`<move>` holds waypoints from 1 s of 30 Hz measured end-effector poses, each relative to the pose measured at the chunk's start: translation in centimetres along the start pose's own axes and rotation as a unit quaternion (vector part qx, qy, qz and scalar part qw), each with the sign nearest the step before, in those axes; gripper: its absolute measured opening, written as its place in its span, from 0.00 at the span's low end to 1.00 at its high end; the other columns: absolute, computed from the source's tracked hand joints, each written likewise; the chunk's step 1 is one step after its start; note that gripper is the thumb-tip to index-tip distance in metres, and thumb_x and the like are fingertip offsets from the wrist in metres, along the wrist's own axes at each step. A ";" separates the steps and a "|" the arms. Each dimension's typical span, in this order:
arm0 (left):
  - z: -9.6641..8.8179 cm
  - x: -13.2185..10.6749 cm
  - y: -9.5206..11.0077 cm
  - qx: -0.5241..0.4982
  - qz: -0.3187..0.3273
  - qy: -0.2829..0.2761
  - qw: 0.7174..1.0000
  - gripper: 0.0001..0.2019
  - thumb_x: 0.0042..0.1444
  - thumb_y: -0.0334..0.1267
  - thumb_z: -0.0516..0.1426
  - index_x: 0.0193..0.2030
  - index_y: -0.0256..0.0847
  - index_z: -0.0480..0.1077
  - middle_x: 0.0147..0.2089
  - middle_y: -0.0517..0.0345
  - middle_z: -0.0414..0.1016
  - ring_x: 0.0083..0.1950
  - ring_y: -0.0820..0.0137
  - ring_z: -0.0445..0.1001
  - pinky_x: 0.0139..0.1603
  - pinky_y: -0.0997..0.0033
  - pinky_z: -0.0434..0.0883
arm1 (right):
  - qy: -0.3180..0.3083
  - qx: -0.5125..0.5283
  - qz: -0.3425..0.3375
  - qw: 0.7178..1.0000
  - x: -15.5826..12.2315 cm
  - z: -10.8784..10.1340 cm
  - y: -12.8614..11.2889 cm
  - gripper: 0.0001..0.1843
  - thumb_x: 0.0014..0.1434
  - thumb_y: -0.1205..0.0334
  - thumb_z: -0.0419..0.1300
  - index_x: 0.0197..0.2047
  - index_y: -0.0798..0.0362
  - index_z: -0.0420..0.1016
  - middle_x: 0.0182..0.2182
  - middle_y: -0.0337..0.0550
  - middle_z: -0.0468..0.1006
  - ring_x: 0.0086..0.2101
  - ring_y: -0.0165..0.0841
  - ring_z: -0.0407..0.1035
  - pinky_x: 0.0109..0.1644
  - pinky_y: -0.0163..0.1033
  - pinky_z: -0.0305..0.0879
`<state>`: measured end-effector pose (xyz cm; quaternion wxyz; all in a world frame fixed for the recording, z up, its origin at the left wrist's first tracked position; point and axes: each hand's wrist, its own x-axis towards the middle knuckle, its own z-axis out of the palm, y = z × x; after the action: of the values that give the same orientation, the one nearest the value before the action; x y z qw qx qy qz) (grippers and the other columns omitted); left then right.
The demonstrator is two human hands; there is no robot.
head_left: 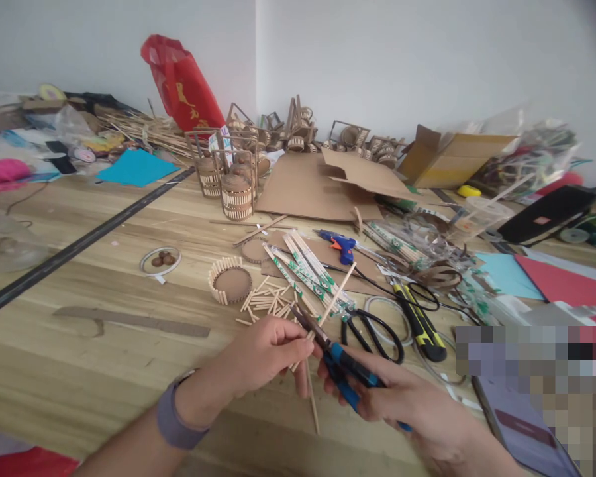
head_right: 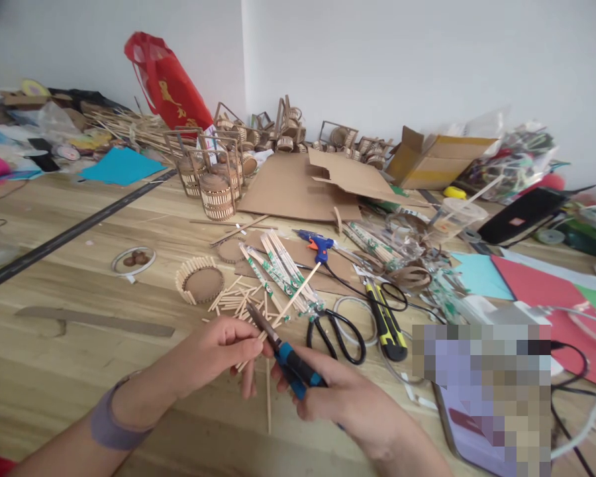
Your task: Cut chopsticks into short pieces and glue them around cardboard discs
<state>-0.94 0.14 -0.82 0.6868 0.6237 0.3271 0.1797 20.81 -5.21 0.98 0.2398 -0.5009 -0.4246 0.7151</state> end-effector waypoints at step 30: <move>0.2 0.0 -0.5 0.034 0.011 -0.007 0.999 0.19 0.63 0.48 0.52 0.28 0.38 0.72 0.20 0.59 0.74 0.19 0.76 0.58 0.22 0.74 0.51 | 0.005 -0.210 -0.052 0.976 -0.2 0.7 -1.0 0.22 0.47 0.64 0.56 0.47 0.49 0.75 0.40 0.39 0.73 0.43 0.40 0.64 0.46 0.40 0.59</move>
<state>-0.87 -0.10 -1.26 0.6654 0.6515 0.3217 0.1712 20.15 -5.11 2.06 0.1679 -0.5210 -0.5893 0.5942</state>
